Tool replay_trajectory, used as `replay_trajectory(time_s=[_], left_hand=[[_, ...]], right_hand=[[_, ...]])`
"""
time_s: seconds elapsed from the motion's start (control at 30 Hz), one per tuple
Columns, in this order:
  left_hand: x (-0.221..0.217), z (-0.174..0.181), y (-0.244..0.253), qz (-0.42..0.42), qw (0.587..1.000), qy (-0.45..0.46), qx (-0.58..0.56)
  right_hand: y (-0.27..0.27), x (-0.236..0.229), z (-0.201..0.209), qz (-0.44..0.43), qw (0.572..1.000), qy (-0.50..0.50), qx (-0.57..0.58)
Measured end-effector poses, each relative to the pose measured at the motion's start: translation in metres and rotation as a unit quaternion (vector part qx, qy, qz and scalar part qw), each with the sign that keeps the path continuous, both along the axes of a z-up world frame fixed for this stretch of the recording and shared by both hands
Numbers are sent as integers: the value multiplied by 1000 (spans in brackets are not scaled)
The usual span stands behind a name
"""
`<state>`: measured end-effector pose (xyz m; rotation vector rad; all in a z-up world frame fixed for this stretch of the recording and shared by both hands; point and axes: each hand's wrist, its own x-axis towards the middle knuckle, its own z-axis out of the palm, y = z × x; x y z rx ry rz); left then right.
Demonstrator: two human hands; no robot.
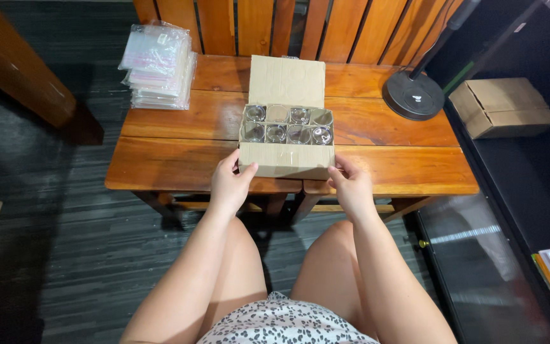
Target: The person opens a cardboard box containing small clear glasses and removes them one by one, placing them on a wooden bench. The person then closes the empty box and moves it to a nearby shelf.
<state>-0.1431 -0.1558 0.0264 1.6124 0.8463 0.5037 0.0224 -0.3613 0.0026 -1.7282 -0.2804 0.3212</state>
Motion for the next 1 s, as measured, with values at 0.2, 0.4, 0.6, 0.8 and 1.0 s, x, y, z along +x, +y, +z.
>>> replay_trajectory(time_s=[0.2,0.4,0.6,0.8,1.0], left_hand=[[7,-10,6,8,995,-45,-92],[-3,34,-7,8,973,-121,-197],[1,11,7,13,950,-160,-268],[2,5,17,18,912,-205,-356],[2,-25,28,21,891,-223,-394]], right_hand=[[8,17,-12,0,1000,28,12],[10,15,21,-3,984,154,87],[8,28,22,-15,945,269,184],[3,29,18,14,927,304,219],[-2,38,0,13,914,322,246]])
